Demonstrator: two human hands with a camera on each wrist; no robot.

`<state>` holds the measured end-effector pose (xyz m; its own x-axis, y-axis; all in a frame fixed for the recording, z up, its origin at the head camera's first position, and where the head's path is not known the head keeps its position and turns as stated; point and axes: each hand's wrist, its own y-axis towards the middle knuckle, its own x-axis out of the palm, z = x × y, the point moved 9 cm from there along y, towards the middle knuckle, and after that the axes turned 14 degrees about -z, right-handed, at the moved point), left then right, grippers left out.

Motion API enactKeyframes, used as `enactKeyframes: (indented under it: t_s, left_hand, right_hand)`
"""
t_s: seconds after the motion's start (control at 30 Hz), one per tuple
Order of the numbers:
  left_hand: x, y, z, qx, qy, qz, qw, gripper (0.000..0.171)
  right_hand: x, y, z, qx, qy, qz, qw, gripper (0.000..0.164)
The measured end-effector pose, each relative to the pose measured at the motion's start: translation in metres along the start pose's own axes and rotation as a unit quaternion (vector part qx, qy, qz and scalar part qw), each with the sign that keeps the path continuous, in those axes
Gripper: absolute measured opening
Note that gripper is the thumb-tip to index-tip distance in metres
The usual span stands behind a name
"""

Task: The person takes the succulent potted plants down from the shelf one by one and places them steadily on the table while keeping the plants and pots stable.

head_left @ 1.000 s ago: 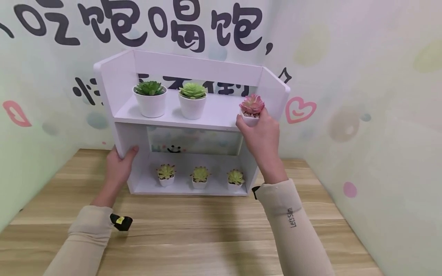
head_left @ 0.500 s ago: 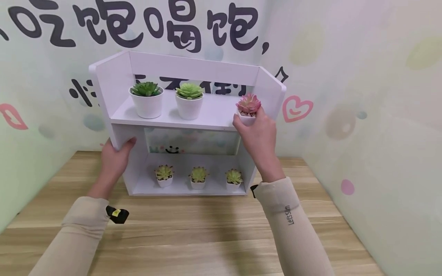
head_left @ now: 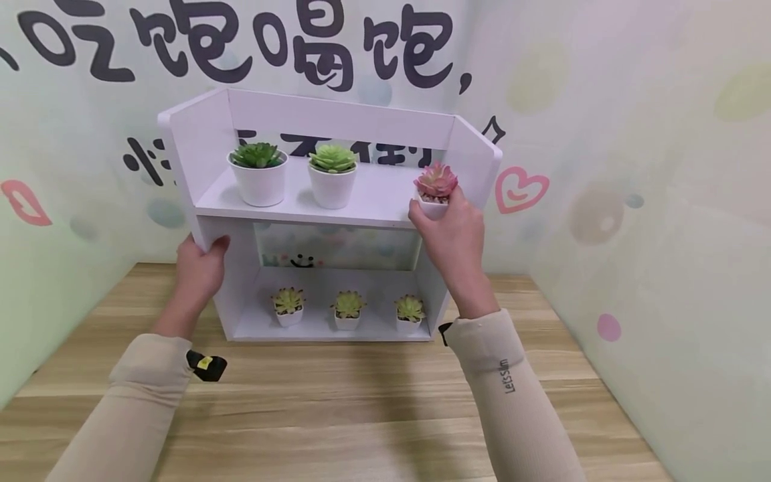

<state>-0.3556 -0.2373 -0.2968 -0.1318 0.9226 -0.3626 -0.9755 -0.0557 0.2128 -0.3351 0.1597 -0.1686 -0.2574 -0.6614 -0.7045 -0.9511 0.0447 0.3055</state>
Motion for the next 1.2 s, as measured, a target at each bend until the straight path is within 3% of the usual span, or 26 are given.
enactKeyframes:
  t_s: [0.13,0.53,0.83,1.2]
  left_hand:
    - [0.001,-0.002,0.001,0.016,0.005,-0.004,0.9998,0.051]
    - [0.0,-0.004,-0.005,0.025,0.009,-0.004,0.9996,0.052]
    - [0.003,0.003,-0.002,0.029,0.01,-0.015,0.9994,0.052]
    - [0.002,-0.001,-0.005,0.013,-0.014,-0.007,0.9998,0.053]
  right_hand:
    - [0.0,0.001,0.0,-0.001,-0.003,0.003,1.0,0.063]
    - [0.003,0.002,0.0,0.008,-0.001,-0.006,1.0,0.065]
    - [-0.002,0.001,0.007,0.009,0.038,-0.008,0.999,0.062]
    - [-0.003,-0.007,0.005,0.001,0.029,-0.025,0.999,0.062]
